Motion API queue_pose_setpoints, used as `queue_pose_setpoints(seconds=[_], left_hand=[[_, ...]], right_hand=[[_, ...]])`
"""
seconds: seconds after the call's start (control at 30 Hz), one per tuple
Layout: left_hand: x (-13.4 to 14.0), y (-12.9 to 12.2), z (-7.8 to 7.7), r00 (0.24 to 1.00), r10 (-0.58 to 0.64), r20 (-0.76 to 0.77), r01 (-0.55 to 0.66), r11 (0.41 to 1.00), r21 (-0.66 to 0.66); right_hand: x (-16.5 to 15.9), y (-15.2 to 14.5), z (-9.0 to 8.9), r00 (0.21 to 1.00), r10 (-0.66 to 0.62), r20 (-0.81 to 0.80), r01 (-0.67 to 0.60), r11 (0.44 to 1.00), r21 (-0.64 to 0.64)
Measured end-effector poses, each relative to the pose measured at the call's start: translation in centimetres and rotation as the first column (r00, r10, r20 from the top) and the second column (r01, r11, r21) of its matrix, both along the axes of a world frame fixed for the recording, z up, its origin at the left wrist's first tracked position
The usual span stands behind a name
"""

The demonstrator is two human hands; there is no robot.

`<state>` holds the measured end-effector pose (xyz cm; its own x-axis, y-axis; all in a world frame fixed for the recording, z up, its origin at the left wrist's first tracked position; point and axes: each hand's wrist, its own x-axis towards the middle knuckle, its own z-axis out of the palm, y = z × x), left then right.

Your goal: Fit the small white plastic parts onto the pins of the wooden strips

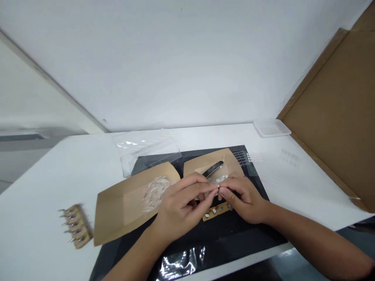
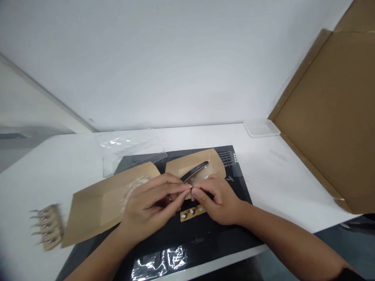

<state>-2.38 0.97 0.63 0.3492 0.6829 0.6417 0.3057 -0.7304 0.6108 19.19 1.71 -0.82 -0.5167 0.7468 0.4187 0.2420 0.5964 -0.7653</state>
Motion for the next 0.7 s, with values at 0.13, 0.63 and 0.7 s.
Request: queue_pose_setpoints(seconds=[0.13, 0.63, 0.7], left_hand=[[-0.06, 0.08, -0.10, 1.000, -0.016, -0.008, 0.016, 0.999, 0.037], [-0.29, 0.39, 0.22, 0.998, -0.041, -0.043, 0.046, 0.991, 0.123], [-0.22, 0.32, 0.24, 0.999, -0.042, -0.034, 0.045, 0.992, 0.118]], right_hand=[[0.10, -0.15, 0.33, 0.996, 0.040, -0.078, -0.053, 0.983, -0.173], [0.46, -0.08, -0.14, 0.912, 0.121, -0.393, -0.363, 0.686, -0.631], [0.50, -0.08, -0.11, 0.914, 0.134, -0.383, -0.363, 0.694, -0.622]])
